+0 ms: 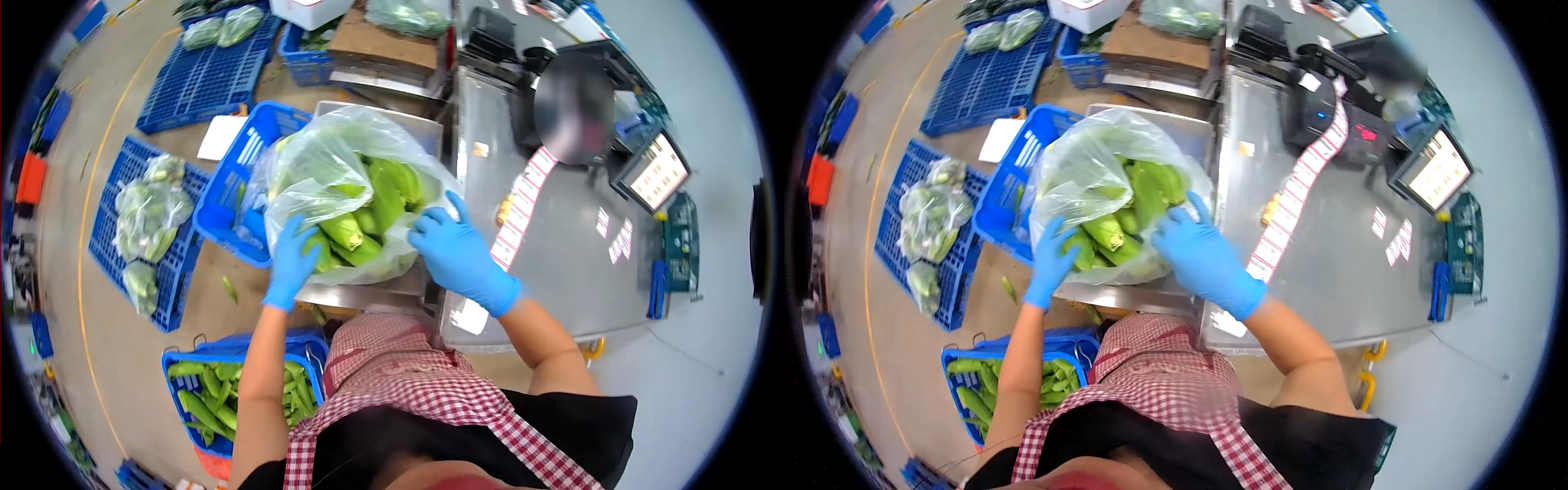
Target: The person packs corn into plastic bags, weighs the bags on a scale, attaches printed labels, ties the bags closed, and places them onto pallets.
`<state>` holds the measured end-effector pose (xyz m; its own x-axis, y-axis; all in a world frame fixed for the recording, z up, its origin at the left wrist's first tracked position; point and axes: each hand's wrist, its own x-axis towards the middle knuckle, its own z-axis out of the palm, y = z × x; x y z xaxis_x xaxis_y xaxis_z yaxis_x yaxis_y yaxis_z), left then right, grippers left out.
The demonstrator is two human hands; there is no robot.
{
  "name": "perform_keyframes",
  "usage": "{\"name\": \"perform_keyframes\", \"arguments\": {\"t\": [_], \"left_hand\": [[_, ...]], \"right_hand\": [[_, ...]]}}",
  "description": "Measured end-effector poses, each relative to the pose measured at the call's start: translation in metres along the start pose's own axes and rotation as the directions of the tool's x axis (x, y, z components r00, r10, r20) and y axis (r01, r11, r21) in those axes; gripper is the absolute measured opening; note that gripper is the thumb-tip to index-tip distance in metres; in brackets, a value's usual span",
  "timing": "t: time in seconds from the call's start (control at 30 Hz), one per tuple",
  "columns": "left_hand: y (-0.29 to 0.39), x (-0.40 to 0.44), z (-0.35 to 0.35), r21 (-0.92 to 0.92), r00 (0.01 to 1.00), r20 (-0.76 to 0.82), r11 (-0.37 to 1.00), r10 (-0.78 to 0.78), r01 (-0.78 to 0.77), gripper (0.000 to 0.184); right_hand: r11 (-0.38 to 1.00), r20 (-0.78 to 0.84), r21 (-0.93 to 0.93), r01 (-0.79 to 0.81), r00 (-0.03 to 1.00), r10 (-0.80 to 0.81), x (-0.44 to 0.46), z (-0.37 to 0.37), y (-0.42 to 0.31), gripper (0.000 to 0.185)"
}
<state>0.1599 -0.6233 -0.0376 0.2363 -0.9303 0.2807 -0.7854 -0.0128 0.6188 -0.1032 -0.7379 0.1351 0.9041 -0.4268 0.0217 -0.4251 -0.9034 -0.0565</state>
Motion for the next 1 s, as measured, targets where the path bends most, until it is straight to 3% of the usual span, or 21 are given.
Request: {"name": "perform_keyframes", "arguments": {"t": [0.03, 0.07, 0.1, 0.17, 0.23, 0.3, 0.37, 0.4, 0.43, 0.5, 0.53, 0.57, 0.63, 0.73, 0.83, 0.93, 1.0], "left_hand": [[0.004, -0.009, -0.020, -0.086, 0.998, -0.043, 0.995, -0.055, 0.052, 0.030], [0.009, -0.018, -0.040, -0.360, 0.967, 0.029, 0.900, -0.255, 0.248, 0.027], [0.014, -0.030, -0.060, -0.577, 0.892, 0.154, 0.694, -0.424, 0.430, 0.025], [0.021, -0.068, -0.100, -0.868, 0.821, 0.198, 0.292, -0.536, 0.400, 0.023], [-0.011, -0.125, -0.103, -0.888, 0.682, 0.133, 0.220, -0.719, 0.405, 0.026], [-0.060, -0.203, -0.089, -0.883, 0.473, 0.076, 0.162, -0.878, 0.442, 0.028], [-0.108, -0.297, -0.065, -0.864, 0.177, 0.005, 0.085, -0.984, 0.497, 0.032], [-0.116, -0.337, -0.061, -0.861, 0.147, 0.002, 0.073, -0.989, 0.503, 0.035], [-0.122, -0.374, -0.056, -0.888, 0.086, 0.027, 0.015, -0.996, 0.460, 0.035], [-0.130, -0.446, -0.043, -0.928, -0.100, 0.014, -0.050, -0.995, 0.369, 0.036], [-0.135, -0.491, -0.029, -0.942, -0.082, -0.056, 0.026, -0.995, 0.335, 0.033], [-0.135, -0.521, -0.021, -0.971, -0.230, -0.014, -0.042, -0.973, 0.236, 0.032], [-0.141, -0.588, 0.008, -0.940, -0.387, 0.032, -0.160, -0.922, 0.303, 0.031], [-0.153, -0.635, 0.043, -0.799, -0.469, -0.113, -0.200, -0.876, 0.567, 0.040], [-0.143, -0.598, 0.007, -0.756, -0.518, 0.019, -0.352, -0.855, 0.553, 0.049], [-0.180, -0.602, 0.010, -0.589, -0.526, -0.292, -0.283, -0.799, 0.757, 0.055], [-0.204, -0.603, -0.019, -0.390, -0.413, -0.600, -0.200, -0.685, 0.899, 0.068]], "right_hand": [[1.000, -0.066, 0.011, 0.015, 0.998, -0.014, -0.002, -0.006, -0.009, 0.026], [0.999, -0.132, 0.025, 0.038, 0.991, -0.034, -0.002, -0.012, -0.020, 0.029], [0.997, -0.199, 0.039, 0.072, 0.978, -0.062, 0.000, -0.017, -0.032, 0.032], [0.968, -0.216, 0.197, 0.158, 0.970, -0.114, 0.003, -0.030, -0.067, 0.036], [0.888, -0.176, 0.389, 0.244, 0.966, -0.188, 0.008, -0.026, -0.106, 0.038], [0.745, -0.085, 0.606, 0.280, 0.954, -0.289, 0.011, -0.003, -0.144, 0.037], [0.770, -0.015, 0.519, 0.371, 0.904, -0.426, 0.008, 0.032, -0.180, 0.042], [0.756, 0.026, 0.487, 0.437, 0.858, -0.513, 0.008, 0.046, -0.200, 0.045], [0.753, 0.129, 0.532, 0.387, 0.842, -0.524, 0.011, 0.054, -0.217, 0.044], [0.705, 0.322, 0.616, 0.353, 0.703, -0.634, 0.022, 0.071, -0.243, 0.043], [0.655, 0.271, 0.637, 0.406, 0.678, -0.684, 0.027, 0.077, -0.258, 0.042], [0.607, 0.220, 0.658, 0.445, 0.657, -0.721, 0.036, 0.085, -0.271, 0.042], [0.638, 0.301, 0.603, 0.479, 0.603, -0.738, 0.047, 0.108, -0.297, 0.033], [0.686, 0.413, 0.536, 0.492, 0.556, -0.721, 0.065, 0.135, -0.321, 0.041], [0.680, 0.401, 0.528, 0.509, 0.557, -0.728, 0.072, 0.173, -0.340, 0.039], [0.666, 0.482, 0.628, 0.402, 0.471, -0.739, 0.075, 0.211, -0.367, 0.037], [0.699, 0.599, 0.686, 0.202, 0.387, -0.701, 0.075, 0.242, -0.381, 0.040]]}}
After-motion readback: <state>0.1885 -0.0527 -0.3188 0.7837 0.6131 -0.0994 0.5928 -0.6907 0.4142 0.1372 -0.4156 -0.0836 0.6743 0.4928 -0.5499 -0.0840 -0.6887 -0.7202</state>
